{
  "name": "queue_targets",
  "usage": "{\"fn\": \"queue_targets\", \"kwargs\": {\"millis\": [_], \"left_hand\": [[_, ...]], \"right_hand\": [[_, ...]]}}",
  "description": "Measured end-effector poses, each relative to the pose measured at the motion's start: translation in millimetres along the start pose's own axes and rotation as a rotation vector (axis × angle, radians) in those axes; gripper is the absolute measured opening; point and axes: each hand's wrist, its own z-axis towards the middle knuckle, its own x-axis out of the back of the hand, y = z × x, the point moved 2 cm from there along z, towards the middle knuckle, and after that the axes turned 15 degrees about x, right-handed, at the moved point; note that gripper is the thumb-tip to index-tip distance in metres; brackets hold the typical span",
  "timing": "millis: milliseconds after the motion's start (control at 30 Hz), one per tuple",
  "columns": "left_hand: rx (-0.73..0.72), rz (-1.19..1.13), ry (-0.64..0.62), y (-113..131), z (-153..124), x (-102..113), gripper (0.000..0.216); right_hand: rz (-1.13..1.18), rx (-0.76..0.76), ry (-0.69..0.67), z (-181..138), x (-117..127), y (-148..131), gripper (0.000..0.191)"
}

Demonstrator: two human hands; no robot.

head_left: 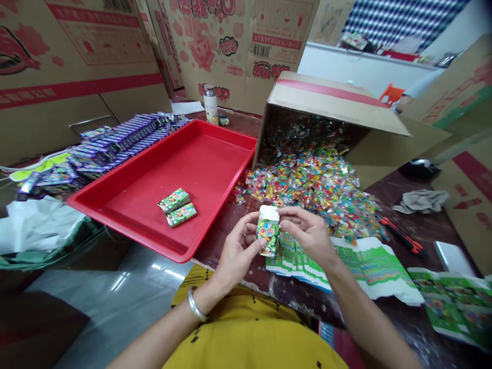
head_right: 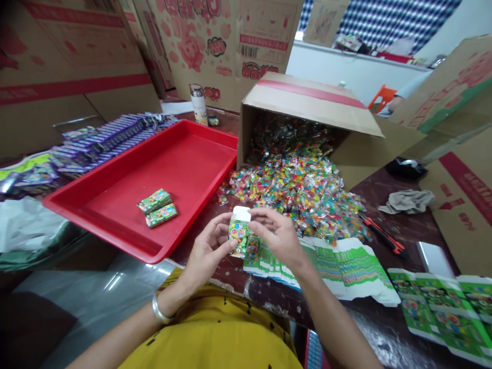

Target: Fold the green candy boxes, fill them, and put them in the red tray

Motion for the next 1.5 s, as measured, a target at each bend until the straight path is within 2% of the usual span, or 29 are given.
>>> {"fn": "queue_targets", "kwargs": {"millis": [67, 200, 333, 400, 500, 633, 833, 967, 1033, 1100, 1133, 1200, 1233, 1333, 1367, 1433, 1467, 1500], "left_hand": [[0.005, -0.022, -0.021, 0.1, 0.1, -0.6, 0.045], [0.033, -0.018, -0.062, -2.8, 0.9, -3.9, 0.032], [0.006, 0.025, -0.005, -2.5, 1.6, -4.3, 0.032], [0.0, 0.013, 0.033, -3.0, 1.6, -3.2, 0.037], [-0.003, 0.024, 0.082, -5.4, 0.2, -1.8, 0.041], [-0.033, 0.143, 0.143, -6.1, -3.0, -0.4, 0.04], [-0.026, 0.204, 0.067, -1.2, -6.5, 1.2, 0.049], [0.019, 0.227, 0.043, 4.0, -9.3, 4.5, 0.053], [0.017, 0.239, 0.062, 7.4, -10.0, 7.4, 0.046], [0.003, 0.213, 0.081, 9.7, -9.7, 10.1, 0.038], [-0.002, 0.186, 0.083, 9.9, -9.1, 10.9, 0.035], [-0.009, 0.138, 0.075, 8.5, -7.7, 11.3, 0.032], [-0.013, 0.136, 0.076, 7.8, -7.2, 11.4, 0.032], [-0.02, 0.239, 0.107, 12.9, -6.8, 18.5, 0.031], [-0.038, 0.306, 0.142, 19.7, -6.9, 25.9, 0.031], [-0.117, 0.494, 0.288, 42.7, -6.5, 50.4, 0.032], [-0.191, 0.617, 0.418, 58.2, -6.2, 66.2, 0.034], [-0.252, 0.766, 0.561, 74.1, -5.6, 82.3, 0.036]], "right_hand": [[0.048, -0.046, 0.047, -12.6, -9.4, 7.7, 0.034], [-0.009, 0.016, 0.156, -25.4, -24.4, 14.5, 0.013], [-0.01, 0.097, 0.237, -21.8, -29.8, 11.3, 0.009], [0.029, 0.093, 0.262, -18.4, -30.2, 9.9, 0.021], [0.05, 0.069, 0.186, -12.6, -29.4, 8.5, 0.015], [0.076, -0.065, 0.124, -3.9, -22.1, 9.6, 0.02], [0.097, -0.111, 0.041, 8.4, -14.9, 7.9, 0.024], [-0.011, -0.021, 0.038, 6.1, -16.6, 1.2, 0.025], [-0.075, 0.059, 0.027, 0.7, -17.8, -3.7, 0.025], [-0.118, 0.13, -0.046, -6.3, -20.7, -7.4, 0.016], [-0.149, 0.163, -0.106, -9.9, -23.2, -8.5, 0.027], [-0.24, 0.226, -0.212, -16.1, -29.9, -9.3, 0.066], [-0.29, 0.252, -0.236, -18.0, -33.2, -9.2, 0.077], [-0.339, 0.288, -0.25, -17.8, -38.9, -8.0, 0.079], [-0.314, 0.281, -0.258, -15.7, -37.6, -6.8, 0.087], [-0.246, 0.225, -0.239, -9.4, -27.0, -1.3, 0.105], [-0.237, 0.181, -0.187, -5.8, -17.6, 3.7, 0.105], [-0.257, 0.133, -0.113, -2.6, -6.3, 10.4, 0.096]]}}
